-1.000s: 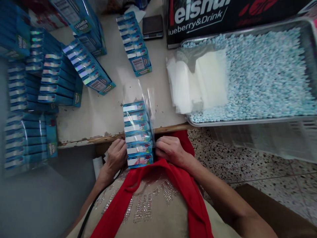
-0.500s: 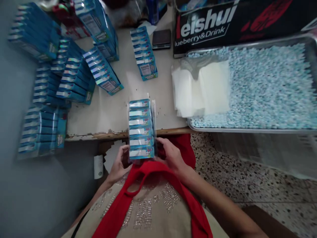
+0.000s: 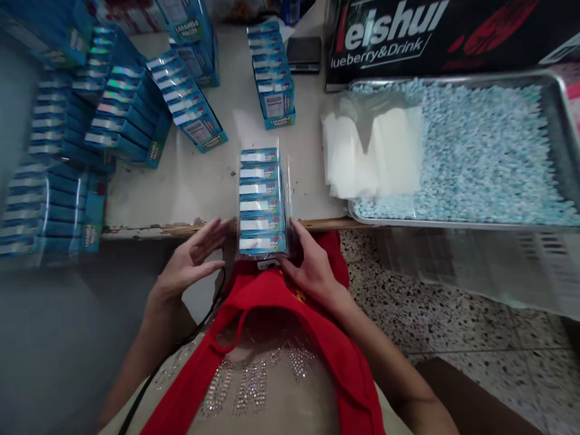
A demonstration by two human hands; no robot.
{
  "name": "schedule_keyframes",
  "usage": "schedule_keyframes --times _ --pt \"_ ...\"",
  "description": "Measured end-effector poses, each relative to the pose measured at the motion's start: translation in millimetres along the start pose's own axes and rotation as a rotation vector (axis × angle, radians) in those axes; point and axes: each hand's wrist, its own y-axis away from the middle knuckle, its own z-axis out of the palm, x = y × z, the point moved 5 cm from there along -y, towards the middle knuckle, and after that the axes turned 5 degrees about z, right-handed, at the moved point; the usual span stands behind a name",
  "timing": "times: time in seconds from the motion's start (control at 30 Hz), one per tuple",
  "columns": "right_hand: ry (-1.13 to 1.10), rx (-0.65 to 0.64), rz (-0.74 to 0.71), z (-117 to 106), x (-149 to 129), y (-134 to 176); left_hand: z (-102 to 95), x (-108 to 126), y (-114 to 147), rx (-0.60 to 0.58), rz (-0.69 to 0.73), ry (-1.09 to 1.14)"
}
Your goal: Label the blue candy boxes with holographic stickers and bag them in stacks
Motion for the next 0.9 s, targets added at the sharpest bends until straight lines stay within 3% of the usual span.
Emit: schedule_keyframes --times 0.17,0.27,0.47,0.73,0.9 --pt "-0.025 0.103 0.057 12 11 5 64.5 3 -16 0.169 0.138 -0.213" --pt "-0.091 0.146 0.073 17 14 8 84.6 8 -15 0.278 0.159 -0.252" --pt "0.023 0.228 0.024 17 11 9 85.3 9 -4 0.337 0.142 -0.306" --pt "0.279 0.379 -0.171 13 4 8 86.9 3 -4 0.395 0.232 -0.444" --pt "0.323 0.390 -0.213 13 1 4 84.9 -2 -4 0.388 0.195 -0.333"
